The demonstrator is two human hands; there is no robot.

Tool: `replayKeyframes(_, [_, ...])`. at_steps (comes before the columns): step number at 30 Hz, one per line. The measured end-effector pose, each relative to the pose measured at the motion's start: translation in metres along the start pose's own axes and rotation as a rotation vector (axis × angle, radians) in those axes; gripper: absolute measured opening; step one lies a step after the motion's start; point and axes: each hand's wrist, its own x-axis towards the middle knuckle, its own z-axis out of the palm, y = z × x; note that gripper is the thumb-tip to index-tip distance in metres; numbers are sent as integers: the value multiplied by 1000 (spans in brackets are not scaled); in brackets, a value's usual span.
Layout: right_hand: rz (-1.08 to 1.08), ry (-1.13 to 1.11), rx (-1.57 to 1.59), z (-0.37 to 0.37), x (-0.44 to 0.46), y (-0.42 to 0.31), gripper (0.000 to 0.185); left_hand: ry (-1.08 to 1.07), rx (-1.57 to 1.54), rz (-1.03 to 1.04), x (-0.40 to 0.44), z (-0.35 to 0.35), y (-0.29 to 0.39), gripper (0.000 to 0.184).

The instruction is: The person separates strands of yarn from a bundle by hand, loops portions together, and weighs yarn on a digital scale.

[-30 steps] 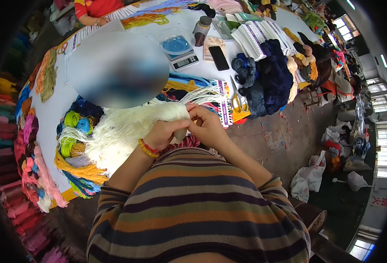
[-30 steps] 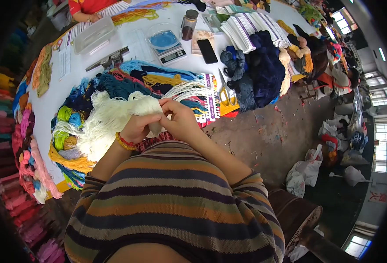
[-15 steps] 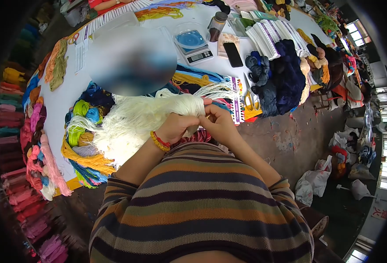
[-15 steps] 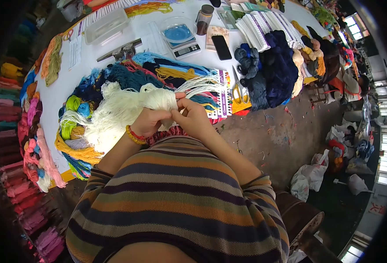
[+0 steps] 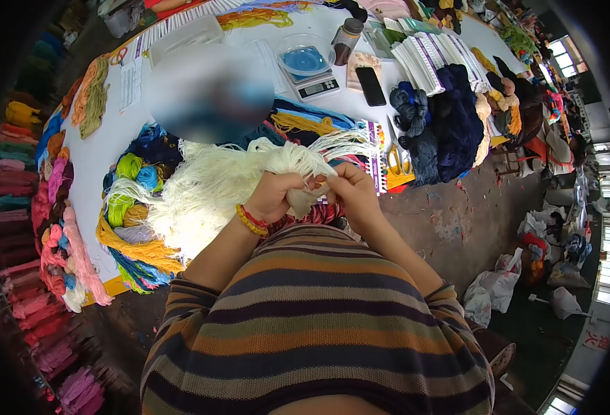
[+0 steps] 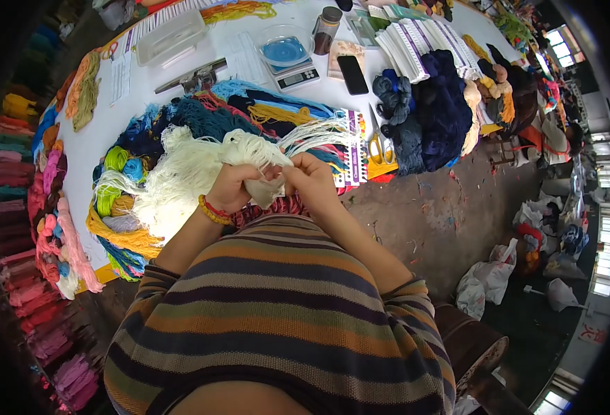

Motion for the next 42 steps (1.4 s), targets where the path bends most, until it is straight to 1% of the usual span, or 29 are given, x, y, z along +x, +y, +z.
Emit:
replayKeyframes(2, [157, -27, 529, 3, 0, -5, 13, -96, -52, -7, 7, -16, -5, 27])
replayKeyframes(4, [208, -62, 501, 2, 0, -7, 14, -192, -105, -12, 7, -17, -4, 28])
replayKeyframes(6, [259, -98, 473, 3, 1, -10, 15, -53, -46, -42, 1, -1, 7, 26])
replayKeyframes(7, [258, -143, 199, 3, 3, -12, 17, -53, -46, -44, 0, -2, 7, 26])
replayKeyframes(8, [255, -184, -75, 3, 3, -15, 18, -12, 159, -47, -1, -5, 7, 27])
replayKeyframes(10, [258, -277, 34, -8, 2, -31, 23, -13, 430, -47, -4, -15, 7, 32])
replayKeyframes(11, [245, -303, 23, -21, 7, -37, 25, -58, 462, -99, -9, -16, 16, 22])
replayKeyframes(12, [183, -247, 37, -32, 8, -48, 28, -102, 492, -151, -16, -15, 28, 13])
replayKeyframes(13, [171, -99, -18, -37, 14, -55, 31, -1, 539, -144, -25, -17, 34, 16])
replayKeyframes(15, [39, -81, -135, -59, 29, -47, 36, 91, 368, 71, -40, -59, 37, 25])
replayKeyframes(16, [-24, 72, -322, -72, 40, -38, 37, 37, 149, 176, -46, -75, 49, 28])
replayKeyframes(17, [-86, 225, -513, -86, 51, -31, 39, 241, 97, 271, -56, -69, 68, 27])
replayKeyframes(18, [-126, 326, -577, -102, 61, -30, 40, 258, 120, 395, -66, -93, 83, 26])
replayKeyframes(19, [-208, 395, -596, -129, 75, -21, 40, 399, -32, 478, -78, -103, 100, 26])
replayKeyframes(20, [-233, 493, -605, -146, 83, -23, 41, 379, -95, 532, -93, -112, 120, 24])
replayKeyframes(21, [-187, 565, -814, -173, 91, -24, 42, 433, -35, 607, -105, -130, 136, 23])
replayKeyframes(22, [-249, 637, -1042, -192, 95, -27, 43, 500, -110, 618, -120, -153, 151, 21])
replayKeyframes(26, [-64, 792, -1457, -264, 109, -46, 47, 957, 84, 684, -176, -243, 209, 21])
replayKeyframes(28, [-70, 793, -1607, -311, 119, -54, 47, 932, 205, 703, -220, -298, 242, 17])
replayKeyframes(30, [-150, 758, -1757, -341, 119, -73, 44, 1227, 307, 739, -248, -316, 279, 15])
replayKeyframes(31, [-39, 799, -1836, -371, 120, -80, 40, 1267, 322, 838, -268, -334, 298, 20])
replayKeyframes(34, [62, 965, -1692, -416, 103, -125, 45, 1361, 612, 781, -351, -371, 373, 27])
replayKeyframes(35, [123, 1106, -1574, -408, 94, -142, 50, 1400, 700, 818, -364, -373, 385, 31])
replayKeyframes(36, [127, 1102, -1573, -421, 98, -147, 50, 1442, 789, 854, -374, -373, 397, 34])
replayKeyframes(37, [67, 1075, -1508, -442, 103, -153, 49, 1456, 532, 910, -353, -333, 391, 37])
replayKeyframes(38, [8, 1045, -1444, -455, 106, -158, 49, 1293, 762, 851, -328, -317, 369, 34])
replayKeyframes(40, [-305, 763, -1117, -430, 118, -166, 47, 984, 843, 746, -236, -246, 291, 25])
replayKeyframes(41, [-277, 683, -855, -407, 126, -171, 33, 832, 870, 687, -184, -200, 248, 20])
replayKeyframes(42, [-246, 601, -595, -379, 133, -179, 21, 811, 649, 508, -143, -181, 216, 19])
